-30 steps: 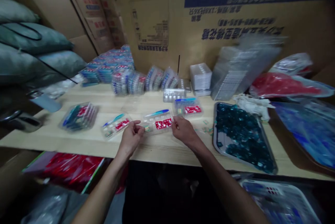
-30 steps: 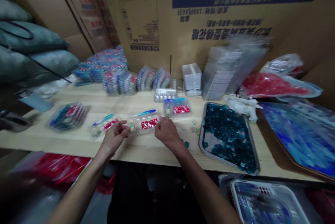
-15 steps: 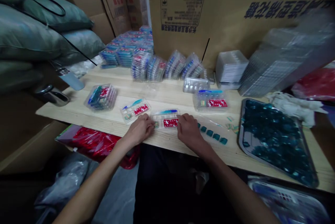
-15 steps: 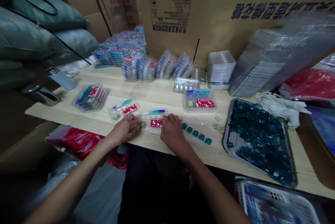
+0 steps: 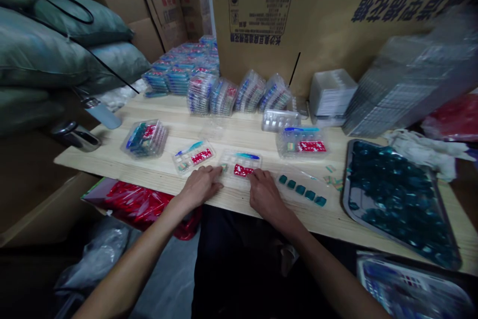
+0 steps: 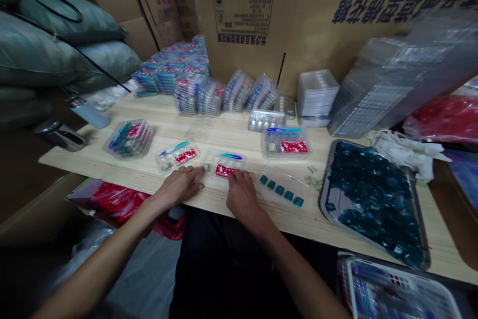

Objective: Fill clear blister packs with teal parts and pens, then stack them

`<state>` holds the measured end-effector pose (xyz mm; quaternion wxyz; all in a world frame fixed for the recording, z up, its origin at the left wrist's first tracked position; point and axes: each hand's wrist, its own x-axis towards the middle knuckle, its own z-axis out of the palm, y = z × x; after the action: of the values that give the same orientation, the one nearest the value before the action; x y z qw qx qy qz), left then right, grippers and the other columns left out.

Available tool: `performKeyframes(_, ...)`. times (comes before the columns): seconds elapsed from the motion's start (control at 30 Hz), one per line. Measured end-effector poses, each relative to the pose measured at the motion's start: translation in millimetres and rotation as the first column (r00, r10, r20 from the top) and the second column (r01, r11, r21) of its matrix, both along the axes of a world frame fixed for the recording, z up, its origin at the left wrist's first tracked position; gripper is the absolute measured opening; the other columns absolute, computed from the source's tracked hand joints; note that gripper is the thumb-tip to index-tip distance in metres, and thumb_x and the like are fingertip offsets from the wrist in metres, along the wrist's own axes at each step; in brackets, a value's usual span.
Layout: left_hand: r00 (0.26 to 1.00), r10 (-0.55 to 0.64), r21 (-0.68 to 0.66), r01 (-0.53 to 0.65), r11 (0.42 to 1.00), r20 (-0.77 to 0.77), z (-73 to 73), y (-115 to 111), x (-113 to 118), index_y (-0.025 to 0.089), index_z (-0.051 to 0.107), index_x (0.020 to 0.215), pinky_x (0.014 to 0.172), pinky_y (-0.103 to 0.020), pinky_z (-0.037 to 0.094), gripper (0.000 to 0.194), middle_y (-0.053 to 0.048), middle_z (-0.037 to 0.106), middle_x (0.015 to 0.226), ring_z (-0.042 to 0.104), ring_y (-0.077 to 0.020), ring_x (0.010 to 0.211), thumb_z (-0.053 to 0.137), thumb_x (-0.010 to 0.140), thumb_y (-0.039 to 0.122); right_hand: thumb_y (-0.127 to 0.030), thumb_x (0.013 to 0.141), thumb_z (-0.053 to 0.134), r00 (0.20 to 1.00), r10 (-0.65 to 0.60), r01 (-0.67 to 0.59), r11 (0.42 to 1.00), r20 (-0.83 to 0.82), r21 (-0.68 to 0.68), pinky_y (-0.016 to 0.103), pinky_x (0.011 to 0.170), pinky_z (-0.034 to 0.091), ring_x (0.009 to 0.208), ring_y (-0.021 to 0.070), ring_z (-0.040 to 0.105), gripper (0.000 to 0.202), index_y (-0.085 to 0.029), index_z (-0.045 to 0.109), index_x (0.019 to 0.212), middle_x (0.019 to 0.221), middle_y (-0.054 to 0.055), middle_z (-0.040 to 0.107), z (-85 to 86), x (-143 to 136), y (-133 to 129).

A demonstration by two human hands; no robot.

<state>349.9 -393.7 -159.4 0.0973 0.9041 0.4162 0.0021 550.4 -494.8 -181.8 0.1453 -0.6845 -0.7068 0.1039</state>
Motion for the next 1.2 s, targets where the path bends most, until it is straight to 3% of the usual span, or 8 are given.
performKeyframes(0.1,0.998,0.055,-0.017,-0.055,0.998,-0.033,5.1,-0.8,7.0,0.019,0.063,0.121,0.077,-0.033,0.046,0.036,-0.011,0.07,0.098,0.064,-0.0268,0.092,0.059,0.088,0.033,0.0,0.081,0.045,1.0,-0.006,0.006,1.0,-0.009,0.003,0.037,0.094,0.037,0.104,0.0276,0.046,0.036,-0.009,0.065,0.109,0.113,0.018,0.059,-1.3,0.2,-0.3)
performKeyframes(0.27,0.991,0.125,-0.044,-0.127,0.991,-0.037,11.7,11.5,12.6,0.019,0.073,0.097,0.071,-0.03,0.043,0.032,-0.01,0.073,0.095,0.066,-0.024,0.089,0.043,0.096,0.031,-0.002,0.082,0.046,1.0,0.019,-0.019,1.0,-0.007,0.015,0.036,0.096,0.036,0.103,0.0268,0.046,0.029,-0.01,0.067,0.1,0.108,0.016,0.06,-1.4,1.0,-1.1)
performKeyframes(0.6,0.929,-0.229,0.06,0.257,0.965,-0.291,33.1,24.6,25.1,0.016,0.073,0.078,0.079,-0.035,0.04,0.021,-0.011,0.07,0.089,0.062,-0.0262,0.093,0.055,0.088,0.022,-0.003,0.084,0.044,1.0,0.012,-0.011,1.0,-0.018,0.028,0.033,0.096,0.036,0.103,0.0259,0.045,0.03,-0.013,0.067,0.099,0.11,0.014,0.061,-6.1,3.1,-1.9)
performKeyframes(0.8,0.875,-0.338,0.015,0.365,0.931,-0.346,27.2,31.0,27.0,0.016,0.071,0.071,0.077,-0.035,0.039,0.016,-0.011,0.069,0.079,0.06,-0.025,0.086,0.058,0.081,0.015,-0.002,0.083,0.043,1.0,0.009,-0.009,1.0,-0.008,0.01,0.033,0.097,0.035,0.104,0.026,0.045,0.032,-0.012,0.067,0.102,0.112,0.014,0.06,-7.1,3.0,-1.9)
performKeyframes(0.97,0.899,-0.348,0.056,0.375,0.925,-0.266,23.8,27.7,22.8,0.015,0.068,0.067,0.078,-0.034,0.039,0.015,-0.011,0.068,0.076,0.058,-0.0222,0.079,0.057,0.078,0.016,-0.002,0.084,0.044,1.0,0.011,-0.011,1.0,-0.018,-0.004,0.032,0.096,0.035,0.104,0.025,0.045,0.031,-0.012,0.067,0.102,0.111,0.014,0.06,-3.6,3.2,-3.3)
performKeyframes(1.07,0.947,-0.319,-0.014,0.318,0.948,-0.048,20.2,34.2,10.4,0.015,0.066,0.069,0.068,-0.03,0.037,0.012,-0.006,0.066,0.073,0.055,-0.0181,0.069,0.06,0.076,0.022,-0.002,0.083,0.045,1.0,0.019,-0.02,1.0,-0.022,-0.013,0.032,0.095,0.034,0.103,0.0247,0.045,0.03,-0.012,0.067,0.101,0.11,0.014,0.06,-4.5,3.5,-2.9)
performKeyframes(1.13,0.971,-0.168,-0.144,0.193,0.971,0.169,14.9,41.3,-0.2,0.016,0.065,0.069,0.061,-0.027,0.035,0.012,-0.002,0.062,0.066,0.052,-0.0149,0.062,0.061,0.075,0.026,-0.002,0.082,0.046,1.0,0.022,-0.022,1.0,-0.021,-0.009,0.033,0.095,0.034,0.102,0.0246,0.045,0.03,-0.012,0.067,0.1,0.11,0.014,0.06,-6.4,3.7,-2.5)
performKeyframes(1.2,0.93,0.05,-0.318,0.074,0.945,0.364,9.5,47.2,-9.2,0.016,0.062,0.068,0.058,-0.024,0.033,0.015,0.002,0.058,0.061,0.049,-0.0126,0.058,0.062,0.074,0.029,-0.002,0.082,0.046,1.0,0.02,-0.02,1.0,-0.02,-0.001,0.033,0.094,0.034,0.101,0.0245,0.045,0.029,-0.012,0.067,0.1,0.109,0.014,0.06,-7.8,3.8,-2.8)
